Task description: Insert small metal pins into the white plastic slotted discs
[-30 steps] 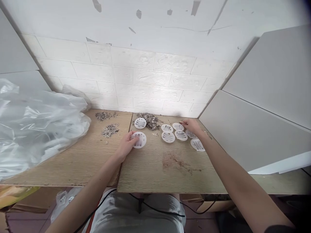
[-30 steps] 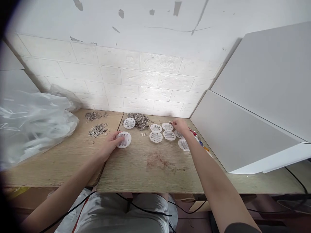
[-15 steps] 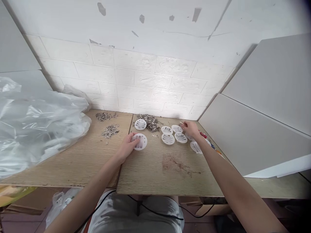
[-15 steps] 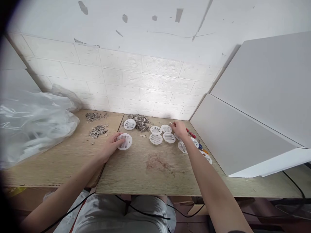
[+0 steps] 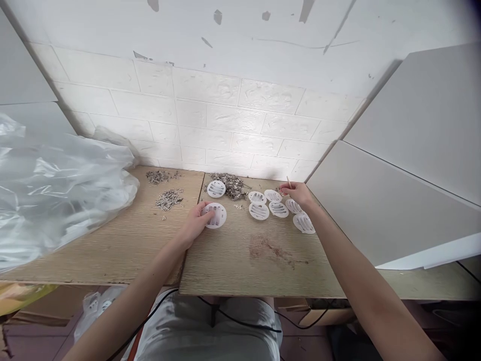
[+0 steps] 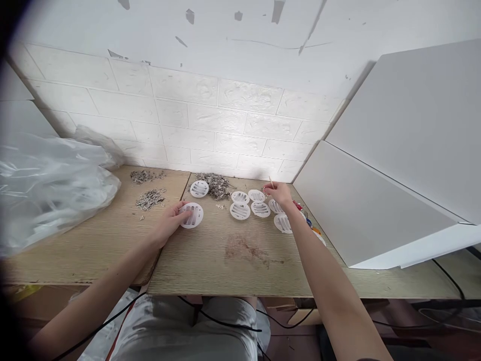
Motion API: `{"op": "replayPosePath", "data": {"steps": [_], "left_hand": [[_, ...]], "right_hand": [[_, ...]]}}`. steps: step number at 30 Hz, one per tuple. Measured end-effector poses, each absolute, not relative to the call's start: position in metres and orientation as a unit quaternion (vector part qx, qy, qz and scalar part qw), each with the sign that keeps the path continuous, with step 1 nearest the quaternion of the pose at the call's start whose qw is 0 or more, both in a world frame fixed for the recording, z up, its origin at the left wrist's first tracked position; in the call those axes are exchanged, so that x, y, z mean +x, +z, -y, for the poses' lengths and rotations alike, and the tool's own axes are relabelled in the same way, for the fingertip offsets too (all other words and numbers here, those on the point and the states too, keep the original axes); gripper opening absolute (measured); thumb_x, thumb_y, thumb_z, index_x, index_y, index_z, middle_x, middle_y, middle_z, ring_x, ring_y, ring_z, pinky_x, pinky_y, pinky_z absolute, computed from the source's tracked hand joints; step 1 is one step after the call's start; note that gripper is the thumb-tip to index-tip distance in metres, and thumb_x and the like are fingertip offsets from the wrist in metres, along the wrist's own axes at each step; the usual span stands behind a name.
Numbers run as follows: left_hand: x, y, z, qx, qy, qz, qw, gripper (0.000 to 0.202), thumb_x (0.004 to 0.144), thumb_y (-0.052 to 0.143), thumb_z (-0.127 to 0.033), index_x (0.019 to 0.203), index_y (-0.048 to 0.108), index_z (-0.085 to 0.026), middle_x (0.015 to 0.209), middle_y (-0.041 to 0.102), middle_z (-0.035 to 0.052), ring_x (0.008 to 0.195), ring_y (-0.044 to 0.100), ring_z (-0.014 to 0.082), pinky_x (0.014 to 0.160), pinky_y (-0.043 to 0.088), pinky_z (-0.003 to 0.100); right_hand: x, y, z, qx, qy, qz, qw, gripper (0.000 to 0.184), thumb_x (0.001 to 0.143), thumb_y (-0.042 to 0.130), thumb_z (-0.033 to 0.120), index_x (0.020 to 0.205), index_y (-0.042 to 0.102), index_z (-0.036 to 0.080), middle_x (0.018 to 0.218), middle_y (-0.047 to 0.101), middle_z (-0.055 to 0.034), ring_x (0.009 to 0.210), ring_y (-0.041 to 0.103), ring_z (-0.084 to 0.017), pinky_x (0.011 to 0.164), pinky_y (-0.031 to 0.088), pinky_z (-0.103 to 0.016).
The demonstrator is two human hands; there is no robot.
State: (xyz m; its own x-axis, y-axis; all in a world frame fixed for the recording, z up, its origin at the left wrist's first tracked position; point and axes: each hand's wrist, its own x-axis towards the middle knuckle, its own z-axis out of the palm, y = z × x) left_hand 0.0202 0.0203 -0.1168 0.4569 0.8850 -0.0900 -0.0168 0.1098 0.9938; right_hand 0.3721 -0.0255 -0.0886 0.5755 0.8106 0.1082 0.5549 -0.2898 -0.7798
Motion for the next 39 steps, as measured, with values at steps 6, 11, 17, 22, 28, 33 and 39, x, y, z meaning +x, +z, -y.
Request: {"op": "replayPosePath", "data": {"steps": [6,11,17,22,28,33,39], "left_hand": [[0.02,-0.121,-0.023,0.574,0.349,-0.376,0.639,0.037,0.064,0.07,-0.038,0.093,0.061,-0.016,0.082,0.069,0.0021,0.068,0.058,0.0131,0.066,0.042,0.024],[0.019,-0.123,-0.023,0.581,0.351,-0.373,0.632,0.036,0.066,0.069,-0.037,0.093,0.062,-0.014,0.081,0.068,0.0028,0.068,0.058,0.0131,0.066,0.043,0.024],[0.018,-0.114,-0.016,0.588,0.339,-0.37,0.635,0.059,0.068,0.067,-0.033,0.126,0.054,-0.025,0.071,0.058,-0.0023,0.058,0.053,0.011,0.048,0.042,0.019],[0.024,-0.101,-0.003,0.597,0.291,-0.314,0.679,0.034,0.069,0.068,-0.041,0.094,0.063,-0.019,0.076,0.058,0.0023,0.058,0.055,0.0109,0.04,0.043,0.018],[0.035,-0.077,0.018,0.614,0.345,-0.279,0.653,0.031,0.073,0.067,-0.044,0.087,0.064,-0.016,0.073,0.057,0.0035,0.061,0.053,0.0127,0.038,0.047,0.02],[0.034,-0.066,0.029,0.658,0.383,-0.256,0.595,0.035,0.074,0.07,-0.047,0.092,0.067,-0.017,0.08,0.059,0.0038,0.058,0.049,0.009,0.041,0.05,0.019],[0.029,-0.064,0.033,0.694,0.391,-0.226,0.561,0.028,0.076,0.071,-0.041,0.092,0.072,-0.019,0.094,0.058,0.0072,0.067,0.054,0.0114,0.043,0.053,0.019]], "right_hand": [[0.368,-0.087,0.029,-0.817,0.114,0.417,0.382,0.019,0.075,0.056,0.018,0.088,0.069,0.014,0.081,0.073,-0.0068,0.073,0.062,-0.016,0.069,0.044,-0.027],[0.36,-0.084,0.033,-0.763,0.141,0.43,0.462,0.014,0.074,0.061,0.023,0.08,0.07,0.014,0.088,0.072,-0.0081,0.079,0.061,-0.017,0.071,0.045,-0.027],[0.302,-0.072,0.057,-0.642,0.152,0.523,0.539,0.022,0.077,0.066,0.038,0.085,0.072,0.019,0.076,0.068,-0.0027,0.069,0.056,-0.015,0.062,0.043,-0.028],[0.232,-0.062,0.086,-0.555,0.171,0.588,0.563,0.014,0.078,0.07,0.037,0.079,0.073,0.023,0.087,0.071,-0.0029,0.076,0.06,-0.017,0.064,0.044,-0.031],[0.192,-0.064,0.102,-0.52,0.203,0.564,0.609,0.009,0.082,0.068,0.032,0.082,0.073,0.025,0.084,0.07,-0.0017,0.075,0.059,-0.015,0.063,0.044,-0.029],[0.179,-0.065,0.11,-0.536,0.25,0.533,0.605,0.014,0.08,0.07,0.037,0.08,0.067,0.023,0.073,0.064,-0.0003,0.065,0.055,-0.014,0.057,0.042,-0.028],[0.174,-0.061,0.115,-0.543,0.267,0.51,0.612,0.026,0.077,0.073,0.041,0.078,0.054,0.023,0.076,0.063,-0.0005,0.068,0.057,-0.014,0.057,0.043,-0.027]]}}
